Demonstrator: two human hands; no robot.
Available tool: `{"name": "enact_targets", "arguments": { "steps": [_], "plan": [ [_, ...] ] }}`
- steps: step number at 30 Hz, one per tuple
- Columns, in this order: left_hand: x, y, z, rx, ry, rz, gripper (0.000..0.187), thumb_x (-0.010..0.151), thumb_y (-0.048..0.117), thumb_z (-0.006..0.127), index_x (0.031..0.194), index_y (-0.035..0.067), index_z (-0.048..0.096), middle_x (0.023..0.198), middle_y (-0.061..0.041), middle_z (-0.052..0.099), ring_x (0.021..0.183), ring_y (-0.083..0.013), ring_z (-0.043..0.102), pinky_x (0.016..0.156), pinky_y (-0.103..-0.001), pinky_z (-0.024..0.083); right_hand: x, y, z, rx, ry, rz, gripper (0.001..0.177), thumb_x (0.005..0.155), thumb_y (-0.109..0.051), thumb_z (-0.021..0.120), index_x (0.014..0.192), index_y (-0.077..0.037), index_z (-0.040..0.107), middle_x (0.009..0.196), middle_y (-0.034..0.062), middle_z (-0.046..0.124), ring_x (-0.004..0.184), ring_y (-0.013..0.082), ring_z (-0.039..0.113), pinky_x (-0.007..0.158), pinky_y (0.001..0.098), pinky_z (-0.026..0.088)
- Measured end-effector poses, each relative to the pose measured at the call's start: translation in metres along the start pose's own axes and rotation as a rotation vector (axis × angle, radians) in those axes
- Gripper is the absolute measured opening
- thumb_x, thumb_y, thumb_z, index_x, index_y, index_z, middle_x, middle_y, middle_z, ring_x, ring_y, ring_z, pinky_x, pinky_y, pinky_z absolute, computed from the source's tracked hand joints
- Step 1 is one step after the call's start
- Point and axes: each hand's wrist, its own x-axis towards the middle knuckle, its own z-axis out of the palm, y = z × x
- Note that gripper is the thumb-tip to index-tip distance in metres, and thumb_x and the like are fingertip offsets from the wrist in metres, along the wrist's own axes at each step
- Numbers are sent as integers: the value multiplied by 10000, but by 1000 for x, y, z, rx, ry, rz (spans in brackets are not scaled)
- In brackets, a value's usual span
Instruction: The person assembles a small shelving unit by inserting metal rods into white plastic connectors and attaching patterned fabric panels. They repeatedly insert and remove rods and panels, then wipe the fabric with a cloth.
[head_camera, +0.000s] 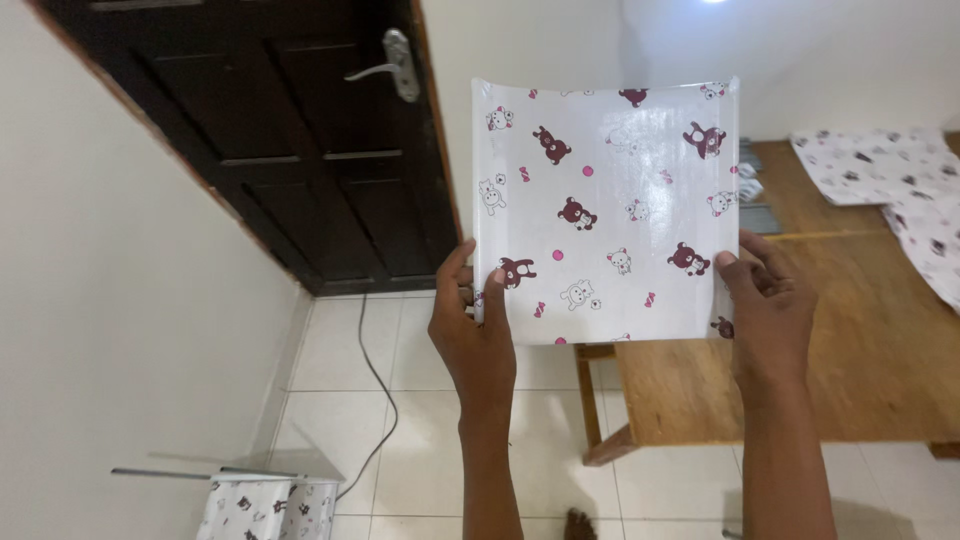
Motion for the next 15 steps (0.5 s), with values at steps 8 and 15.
{"name": "enact_targets", "arguments": {
  "steps": [8,15],
  "plan": [
    [-25,1,77,25,-247,-66,470,900,139,743,1358,103,649,1014,-87,718,786,-141,610,632,-302,516,8,7,-88,20,194,68,382,979,-106,679,1346,-7,638,1011,40,723,817,54,676,606,196,515],
    [-56,0,197,-62,-473,22,590,874,26,668,1449,91,549,1109,-92,754,896,-142,713,782,-297,589,61,15,-188,-16,334,117,363,973,-127,669,1326,-42,667,991,31,714,708,32,603,441,190,388]
  ]
}}
